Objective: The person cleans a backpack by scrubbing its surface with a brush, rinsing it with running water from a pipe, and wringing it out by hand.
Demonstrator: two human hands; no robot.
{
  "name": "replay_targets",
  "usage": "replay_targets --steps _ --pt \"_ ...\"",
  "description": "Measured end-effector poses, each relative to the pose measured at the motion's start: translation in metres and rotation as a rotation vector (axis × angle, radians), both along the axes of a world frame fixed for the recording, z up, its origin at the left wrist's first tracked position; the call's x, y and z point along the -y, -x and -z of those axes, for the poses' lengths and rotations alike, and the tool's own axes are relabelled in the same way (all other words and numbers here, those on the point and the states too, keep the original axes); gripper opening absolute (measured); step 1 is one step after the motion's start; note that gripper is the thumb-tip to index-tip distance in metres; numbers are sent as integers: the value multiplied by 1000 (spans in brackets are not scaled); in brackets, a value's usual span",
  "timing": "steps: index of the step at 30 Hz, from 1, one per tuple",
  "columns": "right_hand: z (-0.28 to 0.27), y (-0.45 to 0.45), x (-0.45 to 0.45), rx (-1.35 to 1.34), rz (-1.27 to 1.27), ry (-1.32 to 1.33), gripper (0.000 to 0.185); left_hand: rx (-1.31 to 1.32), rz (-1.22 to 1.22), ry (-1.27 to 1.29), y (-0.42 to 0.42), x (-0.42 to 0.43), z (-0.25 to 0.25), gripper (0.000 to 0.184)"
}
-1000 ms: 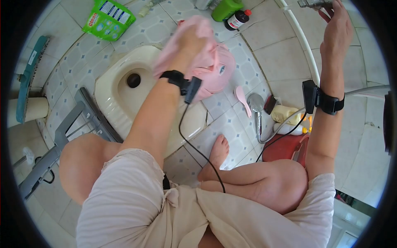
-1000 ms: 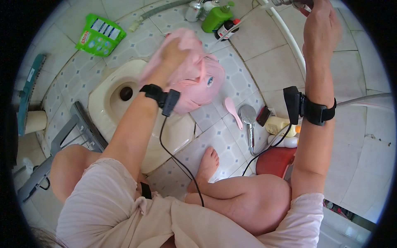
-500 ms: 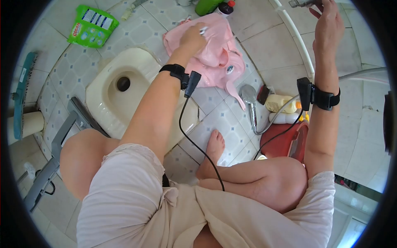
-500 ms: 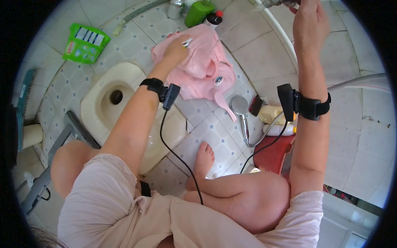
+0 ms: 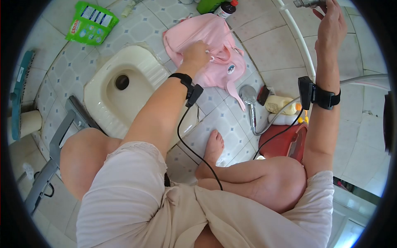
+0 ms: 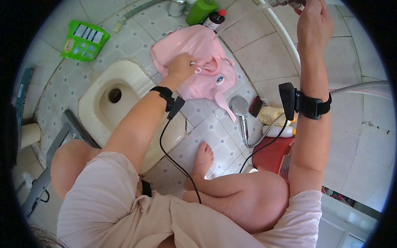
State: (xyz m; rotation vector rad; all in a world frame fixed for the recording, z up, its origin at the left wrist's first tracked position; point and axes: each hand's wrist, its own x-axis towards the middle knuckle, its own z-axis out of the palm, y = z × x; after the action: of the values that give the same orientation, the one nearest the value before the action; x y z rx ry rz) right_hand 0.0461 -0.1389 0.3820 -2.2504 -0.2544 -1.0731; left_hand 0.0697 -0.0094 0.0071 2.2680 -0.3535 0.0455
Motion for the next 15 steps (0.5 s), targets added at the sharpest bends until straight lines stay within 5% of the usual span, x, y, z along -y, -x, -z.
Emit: replay_targets --steps 3,6,10,15 --pt "3 -1 8 -5 19 -19 50 -255 -44 204 -30 -4 -10 29" --pt "-4 -11 38 -81 68 3 50 -522 -91 938 -49 -7 -22 16" --pt "-3 -11 26 -73 65 -65 50 -481 -64 921 -52 -16 -47 18" --pt "-1 -13 20 -58 63 -54 50 -95 -232 326 -49 -16 -56 25"
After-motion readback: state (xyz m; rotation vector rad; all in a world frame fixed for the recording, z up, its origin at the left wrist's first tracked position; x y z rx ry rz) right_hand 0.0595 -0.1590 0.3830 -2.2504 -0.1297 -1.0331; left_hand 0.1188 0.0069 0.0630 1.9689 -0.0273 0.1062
